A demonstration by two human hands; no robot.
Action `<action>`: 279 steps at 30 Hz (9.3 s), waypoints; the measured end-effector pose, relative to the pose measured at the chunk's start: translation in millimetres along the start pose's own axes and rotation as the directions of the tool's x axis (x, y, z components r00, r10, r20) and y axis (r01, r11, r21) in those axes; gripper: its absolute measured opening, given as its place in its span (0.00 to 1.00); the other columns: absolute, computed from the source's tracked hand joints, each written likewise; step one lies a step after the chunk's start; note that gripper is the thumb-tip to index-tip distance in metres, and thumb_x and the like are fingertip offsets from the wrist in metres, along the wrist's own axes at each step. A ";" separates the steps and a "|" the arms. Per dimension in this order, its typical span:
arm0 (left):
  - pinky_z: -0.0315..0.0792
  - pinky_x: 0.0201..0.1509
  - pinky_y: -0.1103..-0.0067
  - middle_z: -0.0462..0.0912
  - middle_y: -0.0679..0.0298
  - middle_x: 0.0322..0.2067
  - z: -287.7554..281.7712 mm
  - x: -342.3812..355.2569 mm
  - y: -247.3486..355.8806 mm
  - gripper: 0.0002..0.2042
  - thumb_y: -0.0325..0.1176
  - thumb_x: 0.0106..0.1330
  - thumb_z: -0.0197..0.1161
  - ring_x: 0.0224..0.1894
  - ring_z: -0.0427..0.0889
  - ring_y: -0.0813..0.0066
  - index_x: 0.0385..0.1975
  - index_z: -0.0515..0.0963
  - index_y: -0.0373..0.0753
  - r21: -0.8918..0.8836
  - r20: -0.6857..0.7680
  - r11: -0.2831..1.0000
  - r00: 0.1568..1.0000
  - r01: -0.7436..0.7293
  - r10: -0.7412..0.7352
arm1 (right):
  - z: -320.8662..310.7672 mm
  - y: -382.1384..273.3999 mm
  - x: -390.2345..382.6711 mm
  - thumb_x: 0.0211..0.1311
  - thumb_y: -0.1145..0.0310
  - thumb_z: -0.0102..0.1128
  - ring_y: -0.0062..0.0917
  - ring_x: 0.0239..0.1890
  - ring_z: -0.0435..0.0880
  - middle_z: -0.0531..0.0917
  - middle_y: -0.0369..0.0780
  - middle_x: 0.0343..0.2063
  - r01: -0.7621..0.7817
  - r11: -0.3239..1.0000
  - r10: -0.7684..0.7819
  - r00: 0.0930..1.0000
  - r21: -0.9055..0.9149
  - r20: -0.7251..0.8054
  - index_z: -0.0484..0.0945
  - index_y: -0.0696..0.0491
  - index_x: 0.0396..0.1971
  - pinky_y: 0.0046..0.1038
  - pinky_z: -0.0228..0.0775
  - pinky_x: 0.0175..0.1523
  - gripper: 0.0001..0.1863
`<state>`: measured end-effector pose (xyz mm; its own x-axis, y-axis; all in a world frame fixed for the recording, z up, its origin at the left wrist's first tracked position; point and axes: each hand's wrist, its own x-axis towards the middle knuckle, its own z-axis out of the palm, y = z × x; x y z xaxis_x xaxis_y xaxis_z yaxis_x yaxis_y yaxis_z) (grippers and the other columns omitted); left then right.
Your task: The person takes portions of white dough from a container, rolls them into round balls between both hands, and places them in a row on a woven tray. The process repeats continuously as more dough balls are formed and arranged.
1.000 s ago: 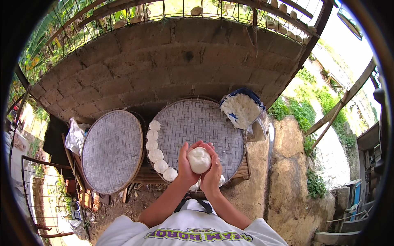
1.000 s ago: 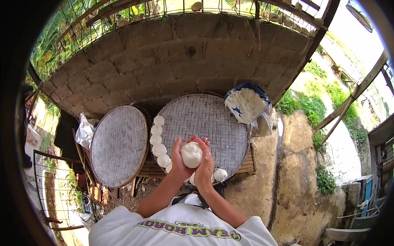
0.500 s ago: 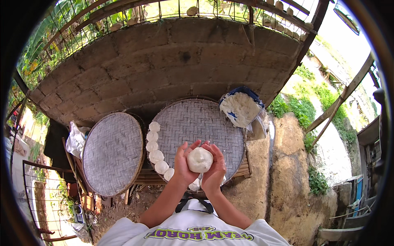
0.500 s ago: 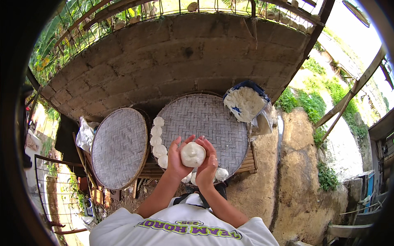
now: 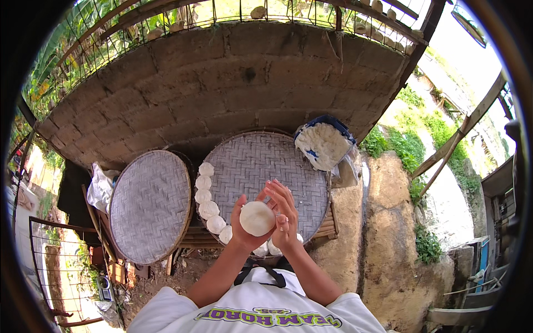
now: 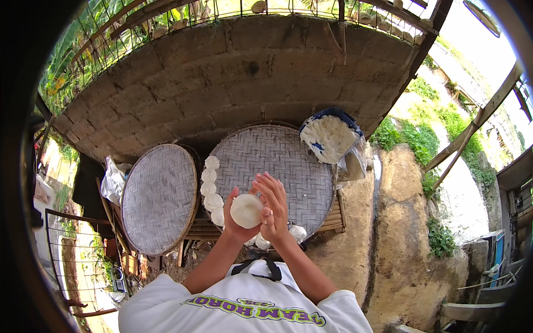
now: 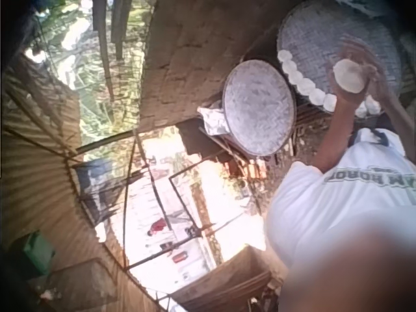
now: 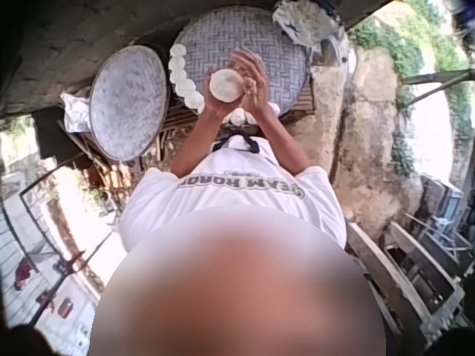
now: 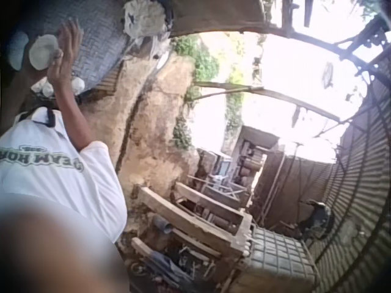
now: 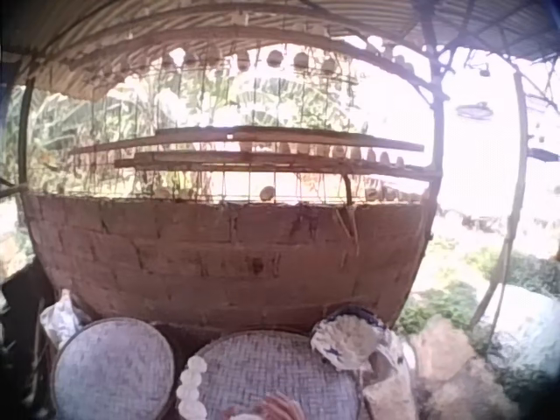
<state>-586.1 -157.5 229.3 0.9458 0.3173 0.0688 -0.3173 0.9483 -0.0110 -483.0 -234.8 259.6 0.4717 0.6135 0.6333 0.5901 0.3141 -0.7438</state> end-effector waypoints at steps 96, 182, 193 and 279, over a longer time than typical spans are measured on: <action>0.73 0.69 0.55 0.75 0.48 0.64 5.4 44.0 -6.5 0.30 0.62 0.75 0.43 0.64 0.77 0.49 0.59 0.69 0.41 0.215 -0.461 0.957 0.843 -0.195 0.276 | -15.2 8.2 4.8 0.73 0.60 0.63 0.30 0.60 0.80 0.82 0.43 0.59 -0.643 0.576 0.615 0.748 0.504 0.251 0.84 0.58 0.52 0.34 0.63 0.71 0.18; 0.85 0.50 0.74 0.87 0.62 0.47 -284.1 151.8 494.5 0.15 0.40 0.75 0.64 0.47 0.87 0.74 0.55 0.82 0.38 0.771 -0.616 0.030 0.732 0.636 0.291 | 405.2 418.6 88.6 0.73 0.49 0.56 0.31 0.44 0.88 0.85 0.43 0.47 -0.962 0.195 0.917 0.248 0.193 0.313 0.76 0.55 0.59 0.37 0.84 0.44 0.27; 0.83 0.42 0.76 0.88 0.63 0.40 -285.2 148.7 499.0 0.17 0.42 0.71 0.66 0.39 0.86 0.77 0.53 0.84 0.38 0.761 -0.633 0.115 0.691 0.638 0.349 | 419.8 421.4 83.9 0.69 0.51 0.57 0.44 0.49 0.88 0.88 0.55 0.44 -0.889 0.457 0.876 0.450 0.001 0.174 0.82 0.64 0.52 0.38 0.77 0.54 0.28; 0.39 0.84 0.56 0.41 0.46 0.81 -310.3 155.9 429.2 0.39 0.55 0.77 0.52 0.83 0.37 0.48 0.80 0.48 0.41 0.389 -0.324 -0.781 0.866 0.488 0.380 | 102.0 321.3 -73.0 0.82 0.45 0.42 0.25 0.55 0.82 0.86 0.39 0.54 -0.839 0.514 0.854 0.484 0.176 -0.190 0.79 0.56 0.62 0.30 0.71 0.54 0.31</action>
<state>-553.5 302.6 -74.2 0.7211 0.6389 -0.2679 0.6828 -0.5901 0.4307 -394.7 -104.8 -47.4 0.8570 0.4270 -0.2884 -0.2075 -0.2262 -0.9517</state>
